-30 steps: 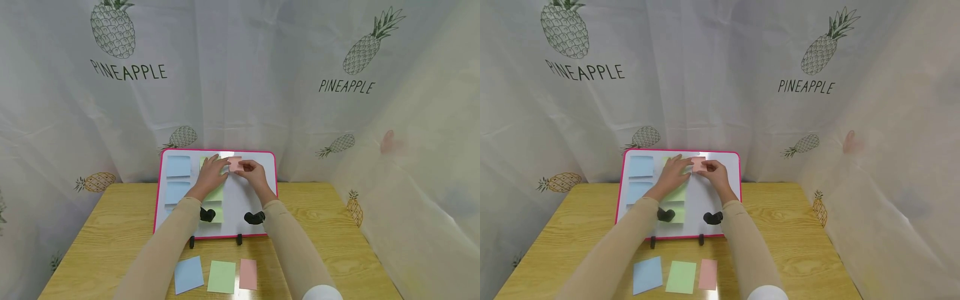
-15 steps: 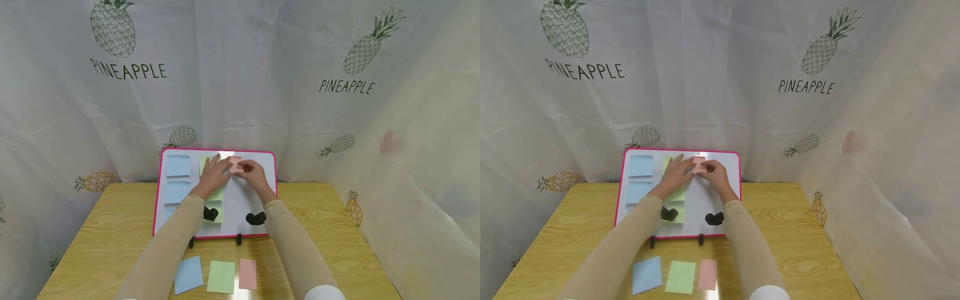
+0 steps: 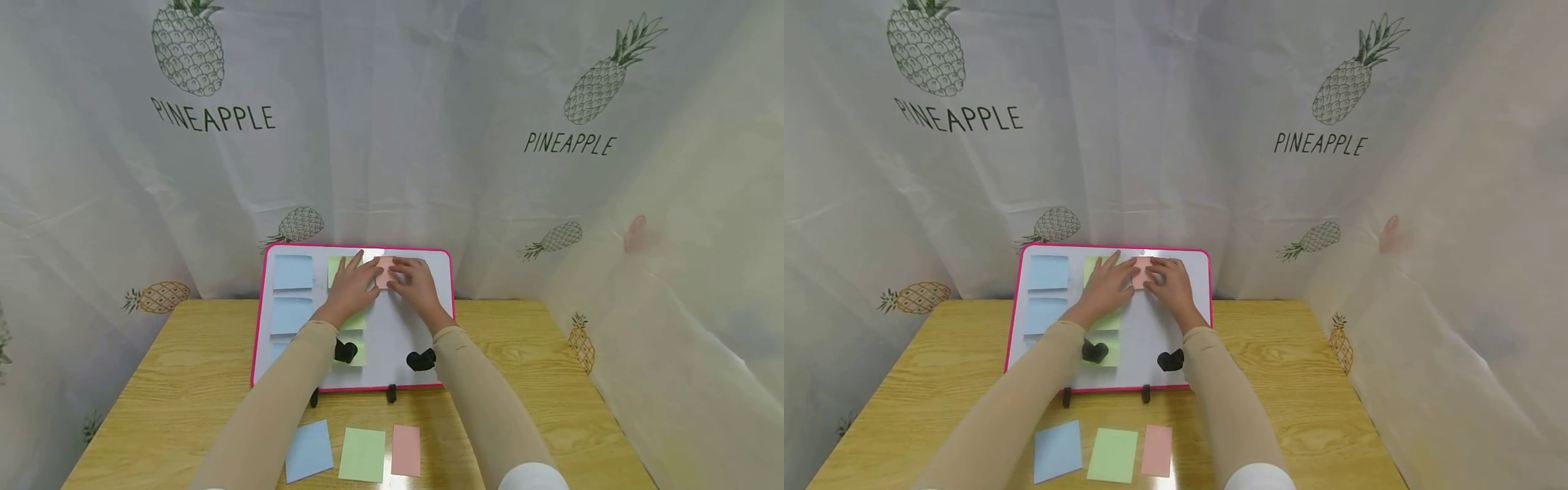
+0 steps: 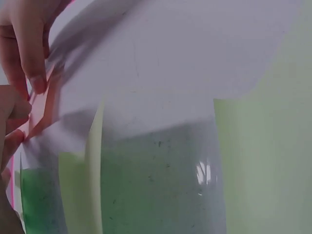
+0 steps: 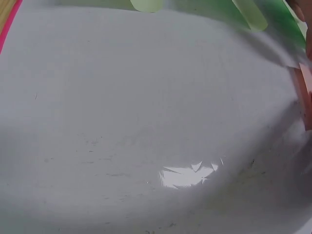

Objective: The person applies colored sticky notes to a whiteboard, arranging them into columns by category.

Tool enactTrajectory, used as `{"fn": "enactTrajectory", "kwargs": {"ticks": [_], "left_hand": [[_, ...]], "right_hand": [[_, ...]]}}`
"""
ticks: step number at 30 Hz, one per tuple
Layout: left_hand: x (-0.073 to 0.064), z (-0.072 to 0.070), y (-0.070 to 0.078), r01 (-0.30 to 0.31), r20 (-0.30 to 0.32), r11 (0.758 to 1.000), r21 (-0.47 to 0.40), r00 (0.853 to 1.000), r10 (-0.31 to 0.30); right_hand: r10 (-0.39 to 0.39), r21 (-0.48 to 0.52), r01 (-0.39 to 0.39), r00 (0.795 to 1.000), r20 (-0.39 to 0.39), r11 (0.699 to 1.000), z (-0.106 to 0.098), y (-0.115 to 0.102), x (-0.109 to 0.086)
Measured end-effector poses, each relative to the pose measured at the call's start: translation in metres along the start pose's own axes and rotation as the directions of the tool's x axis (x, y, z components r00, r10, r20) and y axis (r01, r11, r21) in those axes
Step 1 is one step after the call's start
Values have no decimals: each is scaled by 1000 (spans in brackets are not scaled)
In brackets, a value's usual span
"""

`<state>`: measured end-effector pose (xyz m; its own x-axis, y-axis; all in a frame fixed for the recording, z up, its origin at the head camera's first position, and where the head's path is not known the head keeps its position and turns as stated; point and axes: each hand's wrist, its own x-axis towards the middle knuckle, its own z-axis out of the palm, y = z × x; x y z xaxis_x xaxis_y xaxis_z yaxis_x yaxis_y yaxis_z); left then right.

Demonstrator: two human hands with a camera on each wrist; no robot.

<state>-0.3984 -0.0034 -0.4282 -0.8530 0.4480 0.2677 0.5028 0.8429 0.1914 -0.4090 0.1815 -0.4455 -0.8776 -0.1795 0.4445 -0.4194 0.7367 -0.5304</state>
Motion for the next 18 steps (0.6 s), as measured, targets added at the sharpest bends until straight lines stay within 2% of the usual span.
{"fn": "enactTrajectory", "kwargs": {"ticks": [4,10,18], "left_hand": [[2,3,0,-2,-7,1000,15,1000,2],[2,8,-1,30,10,998,58,999,-31],[-1,9,-7,44,0,998,54,999,-44]], "right_hand": [[-32,-59,31,999,-8,998,2,0,1],[-77,-119,71,996,-46,990,7,3,-2],[-50,-118,41,996,-75,992,5,1,-4]]}}
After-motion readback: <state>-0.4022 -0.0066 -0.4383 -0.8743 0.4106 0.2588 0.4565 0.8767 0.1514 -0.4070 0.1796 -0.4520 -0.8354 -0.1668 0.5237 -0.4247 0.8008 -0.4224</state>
